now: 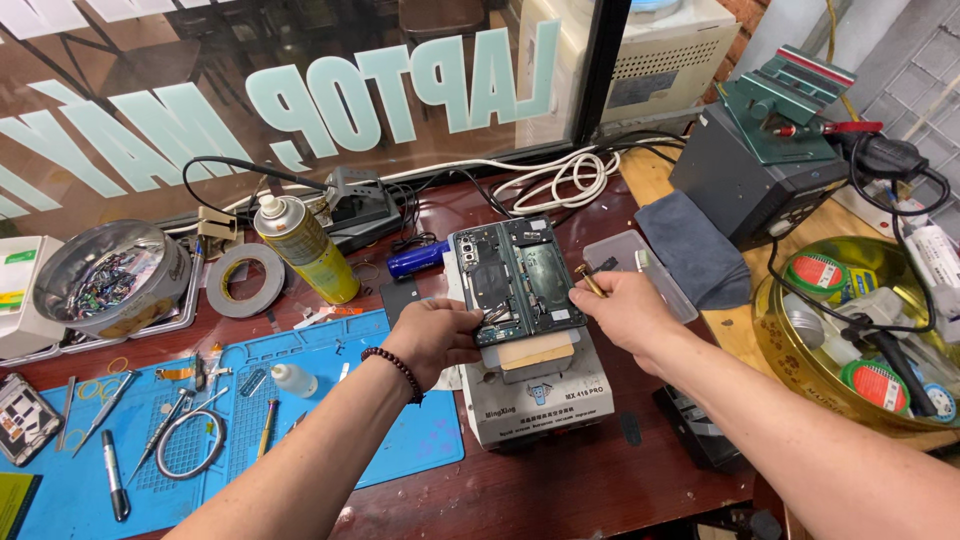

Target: The person uses a small brush to clean the interior of a disassembled smartphone, then sprays a cleaning agent onto the brush and continues cleaning various internal components and connectors.

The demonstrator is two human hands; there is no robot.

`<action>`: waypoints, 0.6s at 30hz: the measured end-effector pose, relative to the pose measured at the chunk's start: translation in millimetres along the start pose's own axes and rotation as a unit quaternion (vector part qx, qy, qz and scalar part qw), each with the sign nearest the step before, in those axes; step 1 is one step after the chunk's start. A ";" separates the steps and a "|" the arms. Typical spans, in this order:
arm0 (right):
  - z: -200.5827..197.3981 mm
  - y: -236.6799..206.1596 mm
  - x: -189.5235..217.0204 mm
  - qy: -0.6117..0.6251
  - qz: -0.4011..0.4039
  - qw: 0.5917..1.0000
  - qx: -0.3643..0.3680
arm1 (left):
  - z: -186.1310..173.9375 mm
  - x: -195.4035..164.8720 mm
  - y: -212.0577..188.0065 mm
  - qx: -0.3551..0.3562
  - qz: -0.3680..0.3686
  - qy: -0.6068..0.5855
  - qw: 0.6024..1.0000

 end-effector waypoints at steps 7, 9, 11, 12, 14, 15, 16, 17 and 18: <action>1.4 -9.9 7.2 -0.052 0.007 0.998 -0.019 | 3.3 -4.4 -5.1 -0.028 -0.008 0.020 0.999; 2.2 -10.4 8.6 -0.042 -0.008 0.999 -0.004 | 3.2 -4.7 -9.0 -0.042 -0.027 0.022 0.998; 2.8 -9.1 8.7 -0.032 -0.012 0.999 0.007 | 1.9 -6.3 -10.2 -0.054 -0.033 0.020 0.998; 3.0 -8.5 7.9 -0.027 -0.009 1.000 0.010 | 0.8 -6.9 -10.5 -0.058 -0.030 0.017 0.998; 3.2 -7.3 6.8 -0.028 -0.008 1.000 0.011 | -0.6 -6.7 -9.4 -0.063 -0.025 0.016 0.998; 3.3 -6.7 6.8 -0.035 -0.011 0.999 0.010 | -1.2 -6.0 -8.2 -0.065 -0.022 0.017 0.998; 3.2 -6.4 6.6 -0.041 -0.014 0.999 0.009 | -1.4 -5.2 -7.1 -0.066 -0.019 0.019 0.997; 3.7 -5.7 6.1 -0.036 -0.007 0.999 0.016 | -1.7 -4.5 -5.5 -0.066 -0.020 0.019 0.997; 4.2 -4.9 5.6 -0.032 -0.001 0.999 0.023 | -2.1 -3.8 -4.1 -0.067 -0.020 0.019 0.997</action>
Point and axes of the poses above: each hand's wrist, its own y-axis towards the middle knuckle, its own z-axis out of the palm, x = y × z, the point moved 5 cm from there along y, towards the middle knuckle, and after that the axes turned 9 degrees about z, right-handed, at the moved point
